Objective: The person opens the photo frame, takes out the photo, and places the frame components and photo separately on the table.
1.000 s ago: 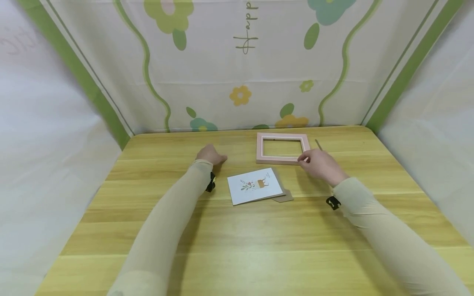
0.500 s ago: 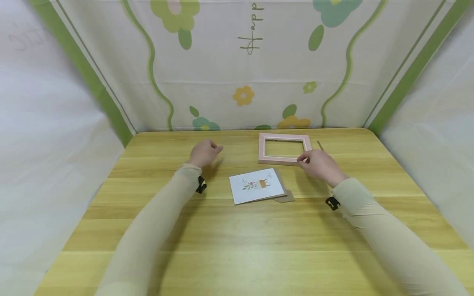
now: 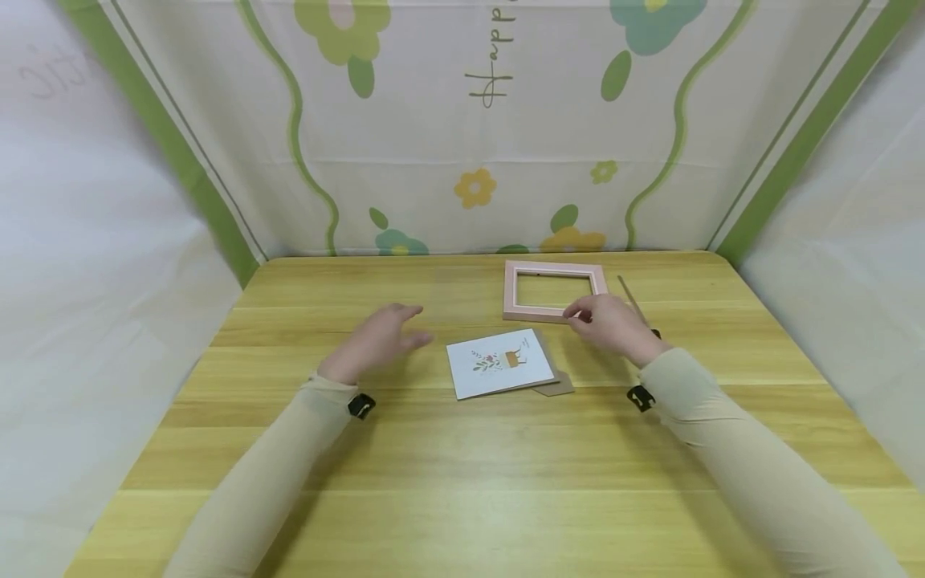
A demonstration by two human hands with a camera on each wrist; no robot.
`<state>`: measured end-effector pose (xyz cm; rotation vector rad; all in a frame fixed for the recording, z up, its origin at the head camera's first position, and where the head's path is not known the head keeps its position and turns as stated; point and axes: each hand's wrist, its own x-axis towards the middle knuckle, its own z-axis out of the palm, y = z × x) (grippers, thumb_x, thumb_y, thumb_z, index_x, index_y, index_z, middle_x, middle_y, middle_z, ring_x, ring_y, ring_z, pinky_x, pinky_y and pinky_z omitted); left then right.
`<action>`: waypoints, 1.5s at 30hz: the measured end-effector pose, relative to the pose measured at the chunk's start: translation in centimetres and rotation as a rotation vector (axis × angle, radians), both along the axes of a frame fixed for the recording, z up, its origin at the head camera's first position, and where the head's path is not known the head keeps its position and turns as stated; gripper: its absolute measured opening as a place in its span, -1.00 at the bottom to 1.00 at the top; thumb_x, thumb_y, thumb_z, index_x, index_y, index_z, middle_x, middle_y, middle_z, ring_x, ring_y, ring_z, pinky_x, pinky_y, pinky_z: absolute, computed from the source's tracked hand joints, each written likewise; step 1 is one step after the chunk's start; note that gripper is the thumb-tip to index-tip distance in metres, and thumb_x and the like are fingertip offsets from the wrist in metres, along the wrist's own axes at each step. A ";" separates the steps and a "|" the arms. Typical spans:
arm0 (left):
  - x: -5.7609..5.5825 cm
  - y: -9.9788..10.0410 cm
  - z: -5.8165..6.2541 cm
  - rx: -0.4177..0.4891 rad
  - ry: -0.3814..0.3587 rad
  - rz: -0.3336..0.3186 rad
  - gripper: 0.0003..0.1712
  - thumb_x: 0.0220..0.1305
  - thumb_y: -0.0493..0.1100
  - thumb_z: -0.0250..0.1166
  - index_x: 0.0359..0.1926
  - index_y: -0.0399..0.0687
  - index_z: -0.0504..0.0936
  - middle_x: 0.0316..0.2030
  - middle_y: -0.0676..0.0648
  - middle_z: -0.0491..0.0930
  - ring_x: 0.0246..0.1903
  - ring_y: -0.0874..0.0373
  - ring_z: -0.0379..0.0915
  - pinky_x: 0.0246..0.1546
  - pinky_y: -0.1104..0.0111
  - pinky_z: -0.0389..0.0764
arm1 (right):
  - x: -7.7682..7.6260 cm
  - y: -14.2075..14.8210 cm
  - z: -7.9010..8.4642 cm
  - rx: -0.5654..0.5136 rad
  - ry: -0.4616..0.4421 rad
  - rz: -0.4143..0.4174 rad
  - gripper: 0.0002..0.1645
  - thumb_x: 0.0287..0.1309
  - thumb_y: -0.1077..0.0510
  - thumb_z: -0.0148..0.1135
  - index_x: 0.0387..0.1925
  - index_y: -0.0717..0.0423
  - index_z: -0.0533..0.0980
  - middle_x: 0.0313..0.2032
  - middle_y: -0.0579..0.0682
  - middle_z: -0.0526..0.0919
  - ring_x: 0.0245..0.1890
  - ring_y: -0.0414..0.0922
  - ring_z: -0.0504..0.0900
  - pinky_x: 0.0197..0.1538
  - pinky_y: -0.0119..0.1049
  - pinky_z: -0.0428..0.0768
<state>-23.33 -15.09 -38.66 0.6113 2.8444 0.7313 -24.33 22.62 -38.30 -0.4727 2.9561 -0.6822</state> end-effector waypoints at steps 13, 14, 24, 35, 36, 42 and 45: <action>4.6 -0.3 -1.3 -0.023 0.048 -0.043 -0.19 0.39 0.13 0.24 0.46 -0.25 0.25 0.36 -0.36 0.28 0.34 -0.30 0.18 0.31 -0.12 0.25 | -0.2 -5.1 -1.9 0.039 0.034 0.235 -0.66 0.34 0.17 0.23 0.06 0.26 0.62 -0.05 0.11 0.68 -0.03 0.04 0.63 0.07 -0.02 0.58; 4.7 -0.3 -1.3 -0.025 0.057 -0.045 -0.19 0.38 0.13 0.25 0.45 -0.25 0.26 0.35 -0.36 0.29 0.34 -0.30 0.18 0.31 -0.12 0.25 | -0.3 -5.6 -2.0 0.058 0.044 0.268 -0.64 0.33 0.17 0.25 0.09 0.28 0.60 -0.01 0.14 0.67 0.02 0.07 0.61 0.11 0.00 0.56; 6.1 -0.7 -1.6 -0.018 0.060 -0.042 -0.40 0.40 0.01 0.26 0.29 -0.31 0.49 0.21 -0.30 0.49 0.21 -0.22 0.39 0.23 -0.05 0.39 | -1.4 -8.9 -3.4 0.268 0.054 0.381 -0.34 0.14 -0.12 0.43 0.17 0.17 0.58 0.13 0.18 0.55 0.14 0.13 0.48 0.22 -0.01 0.44; 6.5 -1.2 -1.4 -0.010 0.056 -0.024 -0.45 0.40 -0.03 0.26 0.25 -0.31 0.52 0.19 -0.27 0.52 0.18 -0.22 0.44 0.20 -0.05 0.42 | -1.3 -10.1 -2.4 0.285 -0.029 0.315 -0.36 0.06 -0.14 0.47 0.12 0.09 0.62 -0.02 0.04 0.59 -0.04 0.00 0.51 0.06 -0.09 0.51; 6.5 -1.2 -1.4 -0.009 0.057 -0.023 -0.45 0.40 -0.03 0.26 0.25 -0.31 0.53 0.19 -0.27 0.52 0.18 -0.22 0.44 0.20 -0.05 0.42 | -1.3 -10.2 -2.4 0.279 -0.042 0.302 -0.36 0.05 -0.15 0.48 0.11 0.09 0.62 -0.04 0.03 0.59 -0.05 -0.01 0.51 0.06 -0.09 0.51; 6.3 -1.6 -1.4 -0.006 0.065 -0.016 -0.46 0.40 -0.04 0.27 0.24 -0.32 0.53 0.19 -0.28 0.52 0.21 -0.23 0.41 0.21 -0.06 0.41 | -1.1 -10.8 -2.4 0.232 -0.104 0.229 -0.35 -0.04 -0.19 0.51 0.02 0.08 0.60 -0.05 -0.02 0.63 -0.10 -0.08 0.57 0.03 -0.12 0.55; 6.3 -1.7 -1.3 -0.005 0.056 -0.009 -0.45 0.40 -0.03 0.26 0.25 -0.31 0.52 0.20 -0.27 0.52 0.23 -0.23 0.39 0.23 -0.06 0.39 | -1.0 -11.2 -2.5 0.219 -0.118 0.207 -0.38 -0.04 -0.22 0.51 -0.03 0.05 0.59 -0.09 -0.05 0.64 -0.20 -0.11 0.57 -0.08 -0.17 0.57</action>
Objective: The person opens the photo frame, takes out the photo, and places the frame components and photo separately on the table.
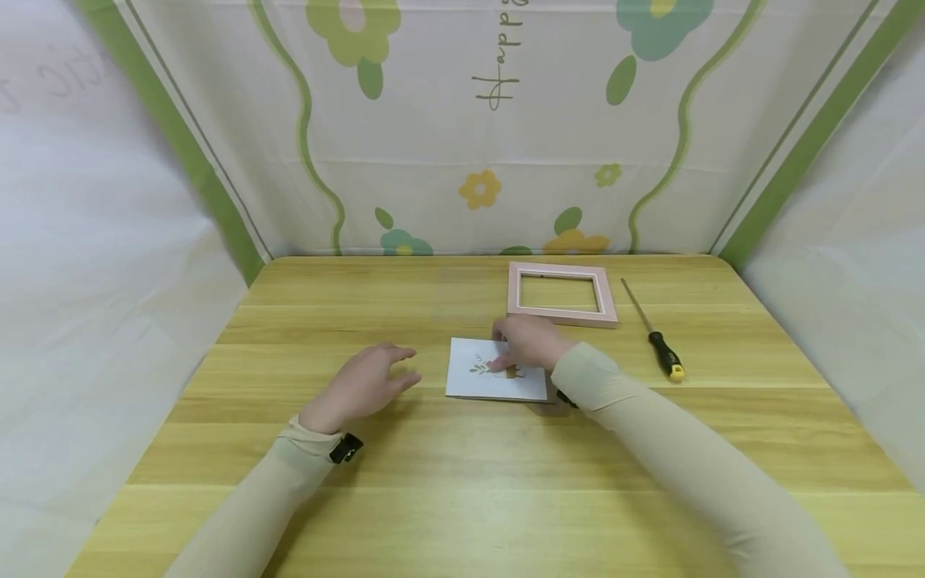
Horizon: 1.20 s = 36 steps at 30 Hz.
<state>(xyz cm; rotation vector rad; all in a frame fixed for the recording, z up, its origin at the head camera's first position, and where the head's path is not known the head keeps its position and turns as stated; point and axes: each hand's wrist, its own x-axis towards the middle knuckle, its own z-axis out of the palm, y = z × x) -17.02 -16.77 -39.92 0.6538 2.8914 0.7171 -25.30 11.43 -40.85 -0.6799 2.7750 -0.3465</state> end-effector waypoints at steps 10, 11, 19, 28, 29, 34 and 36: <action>-0.4 0.0 0.3 0.006 -0.024 0.011 -0.45 0.40 -0.02 0.27 0.25 -0.29 0.52 0.21 -0.27 0.51 0.24 -0.21 0.38 0.23 -0.06 0.39 | 0.4 -0.6 0.2 -0.079 0.042 -0.009 -0.68 0.15 -0.04 0.44 -0.22 0.08 0.59 -0.29 -0.07 0.61 -0.34 -0.13 0.53 -0.24 -0.23 0.55; -0.4 0.1 0.4 0.010 -0.029 0.015 -0.44 0.40 -0.02 0.27 0.26 -0.29 0.52 0.22 -0.26 0.51 0.25 -0.21 0.37 0.24 -0.05 0.38 | 0.4 -0.6 0.3 -0.099 0.049 -0.007 -0.75 0.19 -0.01 0.41 -0.28 0.07 0.59 -0.34 -0.08 0.60 -0.37 -0.14 0.52 -0.28 -0.25 0.54; -0.9 -0.1 0.7 0.016 -0.046 0.010 -0.43 0.42 0.01 0.24 0.28 -0.27 0.50 0.23 -0.24 0.50 0.24 -0.19 0.38 0.21 -0.05 0.42 | 0.7 0.6 4.4 -0.279 0.038 -0.091 -0.85 0.26 0.07 0.35 -0.36 0.05 0.59 -0.41 -0.06 0.61 -0.40 -0.12 0.54 -0.28 -0.26 0.54; -1.4 0.2 0.9 0.017 -0.049 -0.022 -0.42 0.43 0.02 0.22 0.29 -0.28 0.49 0.20 -0.24 0.53 0.19 -0.18 0.44 0.17 -0.04 0.45 | 1.8 6.8 8.1 -0.413 0.106 -0.275 -0.77 0.32 0.03 0.28 -0.29 0.13 0.59 -0.32 0.06 0.65 -0.41 -0.07 0.61 -0.36 -0.23 0.59; -1.5 0.3 1.0 0.018 -0.054 -0.022 -0.42 0.43 0.02 0.22 0.30 -0.27 0.49 0.21 -0.22 0.52 0.19 -0.17 0.44 0.17 -0.04 0.45 | 1.9 7.7 8.1 -0.418 0.104 -0.300 -0.75 0.33 0.01 0.26 -0.28 0.14 0.58 -0.31 0.08 0.66 -0.41 -0.06 0.61 -0.37 -0.23 0.59; -2.1 1.3 1.3 0.002 -0.044 -0.053 -0.42 0.43 0.04 0.21 0.29 -0.25 0.50 0.21 -0.19 0.53 0.19 -0.13 0.45 0.16 -0.01 0.47 | 3.4 12.0 7.1 -0.366 0.079 -0.393 -0.64 0.34 -0.05 0.22 -0.32 0.20 0.55 -0.36 0.10 0.64 -0.46 -0.08 0.53 -0.46 -0.29 0.49; -2.2 1.9 1.4 -0.011 -0.041 -0.075 -0.43 0.43 0.04 0.22 0.28 -0.25 0.51 0.20 -0.19 0.54 0.19 -0.12 0.45 0.16 0.01 0.47 | 4.2 13.4 6.4 -0.316 0.041 -0.413 -0.64 0.34 -0.04 0.21 -0.36 0.21 0.55 -0.43 0.07 0.62 -0.51 -0.10 0.48 -0.51 -0.30 0.45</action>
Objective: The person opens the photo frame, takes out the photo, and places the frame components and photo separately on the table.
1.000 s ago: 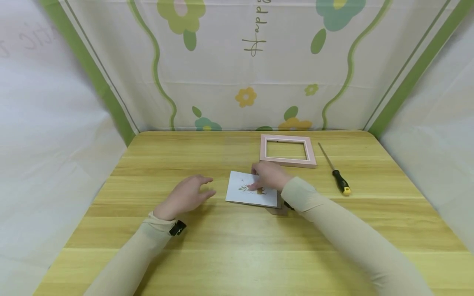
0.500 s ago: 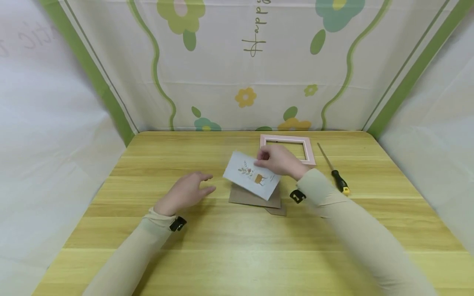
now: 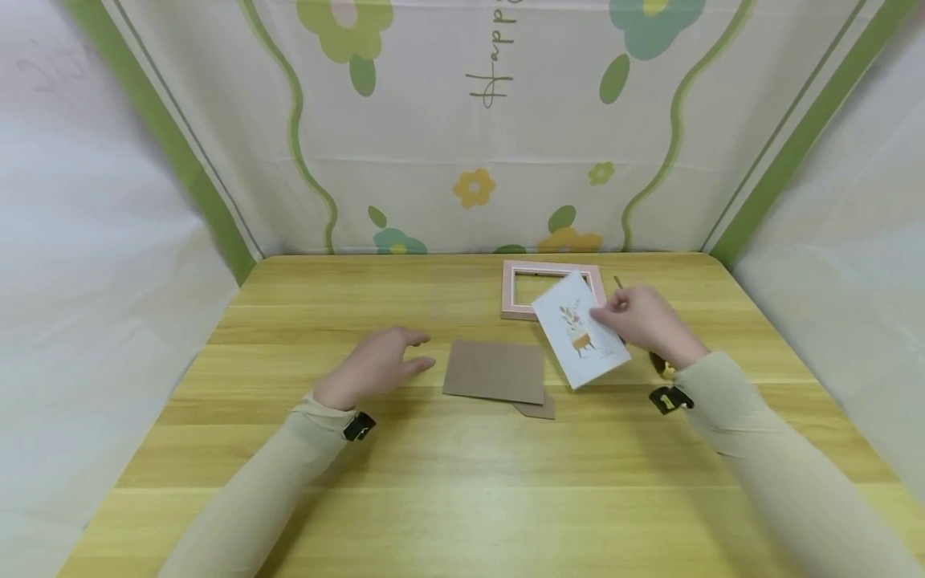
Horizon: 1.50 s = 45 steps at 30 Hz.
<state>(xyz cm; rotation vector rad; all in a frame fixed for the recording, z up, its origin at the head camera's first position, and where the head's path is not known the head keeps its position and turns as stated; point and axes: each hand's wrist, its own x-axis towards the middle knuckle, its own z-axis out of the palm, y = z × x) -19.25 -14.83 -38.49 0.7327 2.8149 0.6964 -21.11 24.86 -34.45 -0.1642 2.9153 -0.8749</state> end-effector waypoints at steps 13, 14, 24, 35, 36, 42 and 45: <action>-0.6 4.1 -0.6 -0.015 0.030 -0.172 -0.50 0.35 -0.09 0.31 0.21 -0.27 0.57 0.08 -0.19 0.63 0.10 -0.09 0.52 0.14 0.06 0.50 | 2.1 2.3 -4.9 0.382 -0.192 0.021 -0.56 0.30 -0.01 0.20 -0.68 0.05 0.42 -0.69 -0.09 0.35 -0.66 -0.16 0.32 -0.58 -0.33 0.28; -0.5 4.5 -0.7 -0.024 0.033 -0.188 -0.50 0.35 -0.10 0.32 0.22 -0.26 0.56 0.08 -0.19 0.63 0.10 -0.09 0.52 0.14 0.07 0.50 | 2.2 2.1 -5.0 0.392 -0.198 0.024 -0.54 0.30 -0.01 0.20 -0.69 0.04 0.40 -0.70 -0.09 0.33 -0.67 -0.16 0.31 -0.58 -0.33 0.27; -0.1 7.6 -1.0 -0.192 0.069 -0.255 -0.37 0.22 -0.04 0.44 0.26 -0.21 0.55 0.23 -0.17 0.51 0.26 -0.07 0.38 0.30 0.12 0.34 | 1.5 1.4 -4.6 0.513 -0.218 0.065 -0.64 0.27 -0.01 0.27 -0.51 0.12 0.45 -0.58 0.02 0.44 -0.56 -0.07 0.42 -0.51 -0.25 0.37; 0.1 10.2 -2.9 -0.373 0.268 -0.392 -0.71 0.25 0.01 0.42 -0.22 -0.09 0.62 -0.42 0.04 0.48 -0.46 0.26 0.37 -0.41 0.43 0.50 | 1.6 1.9 -3.5 0.366 -0.090 0.067 -0.62 0.31 -0.03 0.22 -0.57 0.06 0.48 -0.61 -0.06 0.46 -0.59 -0.13 0.39 -0.55 -0.30 0.35; 0.2 10.3 -3.0 -0.385 0.323 -0.409 -0.77 0.27 -0.02 0.40 -0.29 -0.08 0.62 -0.48 0.05 0.48 -0.50 0.27 0.34 -0.46 0.44 0.49 | 1.7 1.8 -3.3 0.357 -0.077 0.068 -0.60 0.31 -0.03 0.22 -0.61 0.04 0.46 -0.64 -0.07 0.43 -0.61 -0.14 0.37 -0.57 -0.31 0.32; 0.7 10.7 -3.6 -0.416 0.541 -0.483 -0.84 0.17 -0.23 0.33 -0.53 -0.04 0.59 -0.67 0.08 0.45 -0.66 0.29 0.18 -0.69 0.45 0.34 | 2.1 1.6 -2.6 0.318 -0.012 0.076 -0.56 0.33 -0.04 0.18 -0.65 0.01 0.39 -0.68 -0.10 0.37 -0.65 -0.17 0.32 -0.58 -0.32 0.25; 1.0 10.8 -3.5 -0.412 0.531 -0.477 -0.86 0.13 -0.29 0.36 -0.50 -0.03 0.59 -0.64 0.08 0.47 -0.66 0.29 0.21 -0.69 0.45 0.34 | 2.1 1.6 -2.3 0.300 0.009 0.073 -0.57 0.33 -0.03 0.18 -0.63 0.02 0.40 -0.66 -0.09 0.39 -0.64 -0.15 0.34 -0.56 -0.30 0.28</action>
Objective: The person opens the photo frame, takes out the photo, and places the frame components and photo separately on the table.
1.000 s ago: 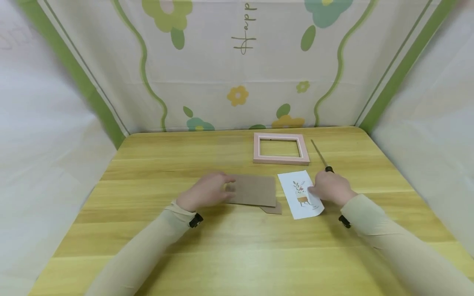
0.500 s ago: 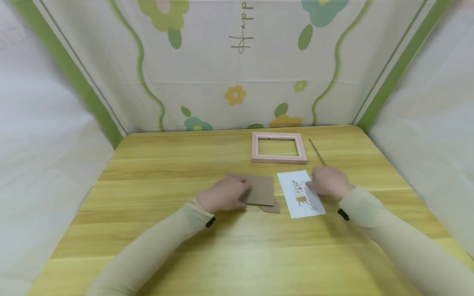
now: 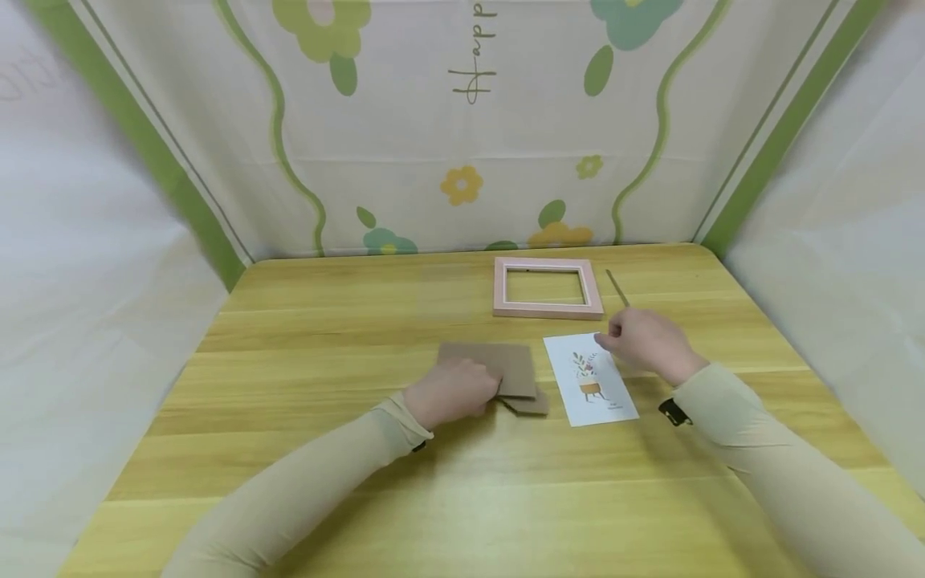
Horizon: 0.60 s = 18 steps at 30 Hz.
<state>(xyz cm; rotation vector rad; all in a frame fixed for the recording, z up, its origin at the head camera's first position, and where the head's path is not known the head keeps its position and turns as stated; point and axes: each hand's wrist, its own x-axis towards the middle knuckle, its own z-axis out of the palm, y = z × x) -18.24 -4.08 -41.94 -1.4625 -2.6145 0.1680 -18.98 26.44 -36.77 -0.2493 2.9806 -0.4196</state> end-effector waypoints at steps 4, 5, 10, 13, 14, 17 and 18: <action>0.2 -0.4 0.9 0.041 0.057 0.026 -0.88 0.15 -0.32 0.36 -0.45 -0.04 0.62 -0.60 0.06 0.55 -0.66 0.28 0.37 -0.70 0.43 0.45 | 0.1 0.2 0.4 -0.017 0.001 -0.007 -0.59 0.33 -0.03 0.18 -0.61 0.03 0.42 -0.65 -0.08 0.40 -0.63 -0.15 0.34 -0.56 -0.29 0.30; 0.2 -0.6 1.2 0.049 0.080 0.023 -0.89 0.19 -0.32 0.35 -0.43 -0.05 0.64 -0.59 0.05 0.58 -0.65 0.28 0.42 -0.69 0.43 0.48 | 0.1 0.2 0.5 -0.020 0.001 -0.006 -0.59 0.34 -0.03 0.17 -0.60 0.04 0.43 -0.65 -0.07 0.41 -0.63 -0.15 0.35 -0.56 -0.29 0.31; -0.6 -1.9 3.5 0.168 -0.025 0.039 -0.89 0.36 -0.39 0.21 -0.15 -0.24 0.64 -0.49 -0.07 0.64 -0.55 0.19 0.56 -0.60 0.45 0.55 | -0.1 0.2 1.1 -0.029 0.021 -0.013 -0.60 0.37 -0.02 0.15 -0.58 0.06 0.44 -0.65 -0.06 0.43 -0.65 -0.13 0.38 -0.55 -0.27 0.32; -1.1 -2.9 5.3 0.371 -0.235 0.129 -0.84 0.40 -0.39 0.17 -0.07 -0.29 0.62 -0.41 -0.11 0.66 -0.47 0.15 0.59 -0.51 0.42 0.59 | -0.1 0.3 1.7 -0.044 0.036 -0.021 -0.57 0.37 -0.04 0.15 -0.59 0.06 0.42 -0.67 -0.05 0.41 -0.66 -0.13 0.37 -0.54 -0.26 0.31; -1.3 -3.2 5.8 0.450 -0.298 0.167 -0.85 0.40 -0.38 0.17 -0.09 -0.28 0.63 -0.37 -0.11 0.66 -0.44 0.14 0.59 -0.47 0.41 0.60 | -0.1 0.3 1.9 -0.048 0.042 -0.023 -0.56 0.37 -0.05 0.15 -0.60 0.06 0.41 -0.67 -0.06 0.40 -0.66 -0.13 0.36 -0.54 -0.26 0.31; -1.6 -4.4 6.7 0.696 -0.465 0.276 -0.86 0.42 -0.31 0.20 -0.09 -0.23 0.64 -0.27 -0.09 0.66 -0.32 0.12 0.61 -0.34 0.35 0.65 | -0.1 0.4 2.5 -0.061 0.061 -0.034 -0.54 0.37 -0.07 0.16 -0.61 0.07 0.39 -0.68 -0.06 0.37 -0.67 -0.13 0.34 -0.54 -0.26 0.29; -1.6 -4.8 6.8 0.750 -0.514 0.313 -0.87 0.41 -0.29 0.22 -0.09 -0.20 0.64 -0.23 -0.08 0.66 -0.27 0.12 0.61 -0.31 0.33 0.66 | -0.1 0.4 2.7 -0.068 0.065 -0.038 -0.53 0.37 -0.07 0.16 -0.61 0.07 0.39 -0.68 -0.06 0.36 -0.67 -0.13 0.34 -0.54 -0.26 0.29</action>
